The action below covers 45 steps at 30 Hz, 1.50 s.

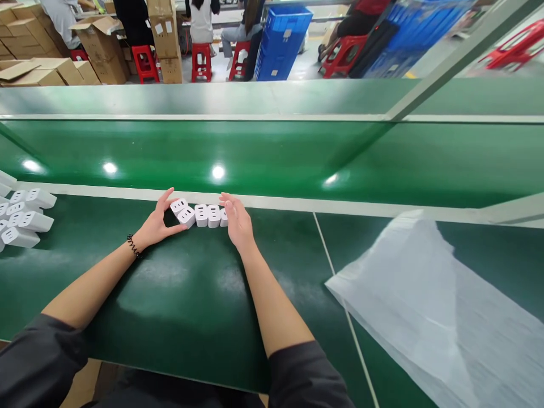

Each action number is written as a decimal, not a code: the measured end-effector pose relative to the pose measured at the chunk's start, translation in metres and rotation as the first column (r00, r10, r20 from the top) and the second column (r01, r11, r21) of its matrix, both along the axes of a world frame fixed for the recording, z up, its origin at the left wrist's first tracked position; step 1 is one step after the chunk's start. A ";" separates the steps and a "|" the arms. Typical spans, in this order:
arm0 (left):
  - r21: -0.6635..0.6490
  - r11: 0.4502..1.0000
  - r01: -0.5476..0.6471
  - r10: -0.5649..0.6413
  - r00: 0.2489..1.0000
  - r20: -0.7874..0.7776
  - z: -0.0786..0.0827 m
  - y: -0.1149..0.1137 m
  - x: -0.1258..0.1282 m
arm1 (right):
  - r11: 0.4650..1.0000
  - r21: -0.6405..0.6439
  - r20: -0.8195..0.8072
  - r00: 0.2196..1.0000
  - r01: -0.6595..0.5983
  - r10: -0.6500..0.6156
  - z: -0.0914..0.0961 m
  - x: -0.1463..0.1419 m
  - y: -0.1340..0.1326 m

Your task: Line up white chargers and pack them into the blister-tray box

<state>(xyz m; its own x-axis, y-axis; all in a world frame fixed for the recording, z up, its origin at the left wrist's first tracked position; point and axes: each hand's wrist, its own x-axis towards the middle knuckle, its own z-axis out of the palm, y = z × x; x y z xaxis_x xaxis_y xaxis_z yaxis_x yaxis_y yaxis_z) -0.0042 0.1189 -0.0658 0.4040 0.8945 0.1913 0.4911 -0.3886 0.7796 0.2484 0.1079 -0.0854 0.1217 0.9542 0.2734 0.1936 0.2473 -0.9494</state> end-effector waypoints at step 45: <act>0.000 0.996 0.095 -0.093 0.981 -0.172 0.018 0.004 -0.015 | 0.999 -0.036 0.039 0.999 0.009 -0.007 -0.001 0.001 -0.006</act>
<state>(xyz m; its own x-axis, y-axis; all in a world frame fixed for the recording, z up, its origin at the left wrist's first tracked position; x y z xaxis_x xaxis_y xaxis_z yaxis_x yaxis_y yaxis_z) -0.0193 0.1228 -0.0480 0.5136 0.8498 0.1188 0.5785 -0.4451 0.6835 0.2491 0.1021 -0.0861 0.1195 0.9626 0.2430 0.2322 0.2109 -0.9495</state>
